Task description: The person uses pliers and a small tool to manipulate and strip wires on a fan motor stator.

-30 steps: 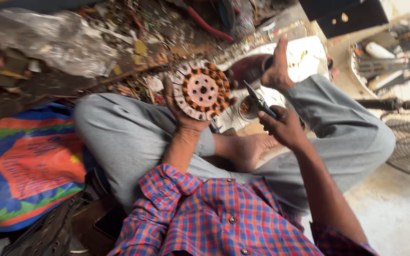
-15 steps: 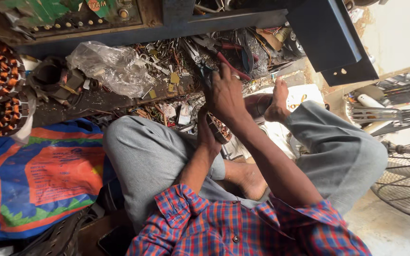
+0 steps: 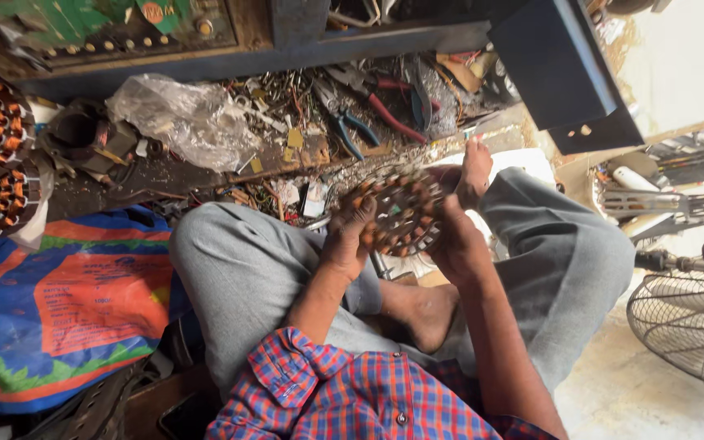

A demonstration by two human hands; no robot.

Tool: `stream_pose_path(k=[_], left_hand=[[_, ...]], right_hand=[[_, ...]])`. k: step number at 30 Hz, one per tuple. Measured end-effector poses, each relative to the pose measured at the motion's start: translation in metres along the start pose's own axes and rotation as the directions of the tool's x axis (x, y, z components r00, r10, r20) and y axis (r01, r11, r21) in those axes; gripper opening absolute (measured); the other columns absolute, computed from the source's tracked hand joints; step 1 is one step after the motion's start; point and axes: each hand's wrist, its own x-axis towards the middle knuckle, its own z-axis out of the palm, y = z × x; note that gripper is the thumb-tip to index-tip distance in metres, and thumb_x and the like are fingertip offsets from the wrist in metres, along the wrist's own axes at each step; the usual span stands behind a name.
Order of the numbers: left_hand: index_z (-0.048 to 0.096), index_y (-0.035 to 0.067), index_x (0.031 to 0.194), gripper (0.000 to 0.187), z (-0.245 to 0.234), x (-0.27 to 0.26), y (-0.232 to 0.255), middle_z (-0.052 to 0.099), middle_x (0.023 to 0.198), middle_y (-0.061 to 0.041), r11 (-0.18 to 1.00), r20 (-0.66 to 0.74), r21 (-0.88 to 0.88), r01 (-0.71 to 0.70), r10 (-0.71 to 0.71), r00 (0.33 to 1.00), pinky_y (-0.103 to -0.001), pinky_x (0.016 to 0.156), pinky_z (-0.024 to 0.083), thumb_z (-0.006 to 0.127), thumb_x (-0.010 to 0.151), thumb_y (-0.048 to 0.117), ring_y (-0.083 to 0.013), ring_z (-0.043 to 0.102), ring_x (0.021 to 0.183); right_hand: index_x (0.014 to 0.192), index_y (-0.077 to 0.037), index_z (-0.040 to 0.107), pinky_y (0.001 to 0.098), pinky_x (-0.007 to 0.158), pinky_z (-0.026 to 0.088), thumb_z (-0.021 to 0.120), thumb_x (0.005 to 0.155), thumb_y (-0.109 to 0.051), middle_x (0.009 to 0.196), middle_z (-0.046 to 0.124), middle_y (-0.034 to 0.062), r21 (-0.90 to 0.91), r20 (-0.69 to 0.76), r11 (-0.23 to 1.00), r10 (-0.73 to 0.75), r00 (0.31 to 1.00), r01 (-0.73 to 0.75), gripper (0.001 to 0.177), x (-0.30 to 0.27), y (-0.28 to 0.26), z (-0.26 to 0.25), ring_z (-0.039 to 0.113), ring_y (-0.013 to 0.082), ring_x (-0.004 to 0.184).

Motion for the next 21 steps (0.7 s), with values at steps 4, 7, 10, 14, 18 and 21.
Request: stream_pose_path(k=[4,7,10,14,18,21], left_hand=[[0.065,0.010,0.123,0.044,-0.006,0.006,0.017,0.073,0.107,-0.006,0.960,0.008,-0.235,0.156,-0.158,0.987,-0.035,0.064,0.055,0.085,0.085,0.020,-0.0251,0.072,0.091],[0.067,0.004,0.120,0.043,-0.011,0.013,0.012,0.074,0.107,-0.010,0.957,-0.061,-0.289,0.011,-0.030,0.998,-0.041,0.075,0.064,0.083,0.081,0.013,-0.0249,0.075,0.094],[0.070,-0.002,0.116,0.036,-0.017,0.018,0.006,0.075,0.105,-0.013,0.975,-0.259,-0.220,-0.040,-0.018,0.966,-0.044,0.073,0.064,0.080,0.083,0.007,-0.0275,0.074,0.090],[0.069,0.003,0.115,0.035,-0.015,0.021,-0.005,0.074,0.106,-0.009,0.982,-0.295,-0.174,-0.071,0.017,0.955,-0.041,0.081,0.063,0.077,0.081,0.000,-0.0249,0.073,0.094],[0.071,0.004,0.114,0.032,-0.017,0.017,-0.006,0.075,0.108,-0.008,0.969,-0.178,-0.226,-0.099,0.059,0.982,-0.037,0.086,0.062,0.076,0.083,-0.002,-0.0223,0.073,0.097],[0.071,0.003,0.115,0.030,-0.014,0.019,-0.003,0.074,0.109,-0.008,0.973,-0.161,-0.187,-0.136,0.106,0.981,-0.035,0.087,0.061,0.076,0.086,-0.002,-0.0208,0.072,0.098]], right_hand=[[0.097,0.005,0.068,0.0430,0.078,0.045,0.057,0.118,-0.033,0.081,0.061,0.0196,-0.829,0.099,0.513,-0.258,0.961,0.223,0.045,0.038,-0.026,-0.007,0.052,0.0328,0.078],[0.100,0.000,0.073,0.0447,0.082,0.053,0.068,0.101,-0.029,0.091,0.073,0.0203,-0.965,0.210,-0.006,-0.615,0.760,0.261,0.030,0.083,-0.046,-0.005,0.069,0.0363,0.085],[0.109,0.004,0.070,0.0473,0.076,0.054,0.074,0.096,-0.025,0.098,0.070,0.0246,-0.925,0.324,-0.102,-0.715,0.619,0.366,0.033,0.130,-0.061,0.006,0.069,0.0405,0.087],[0.093,0.001,0.073,0.0526,0.069,0.053,0.086,0.081,-0.025,0.087,0.067,0.0283,-0.893,0.428,-0.391,-0.583,0.691,0.223,0.032,0.171,-0.067,0.004,0.067,0.0453,0.079],[0.089,-0.002,0.073,0.0506,0.071,0.055,0.085,0.082,-0.023,0.081,0.068,0.0232,-0.935,0.348,-0.258,-0.550,0.759,0.242,0.026,0.195,-0.070,-0.013,0.069,0.0428,0.078],[0.092,-0.003,0.068,0.0509,0.070,0.053,0.079,0.087,-0.013,0.085,0.068,0.0207,-0.877,0.481,-0.370,-0.652,0.587,0.308,0.016,0.201,-0.067,-0.015,0.068,0.0423,0.081]])
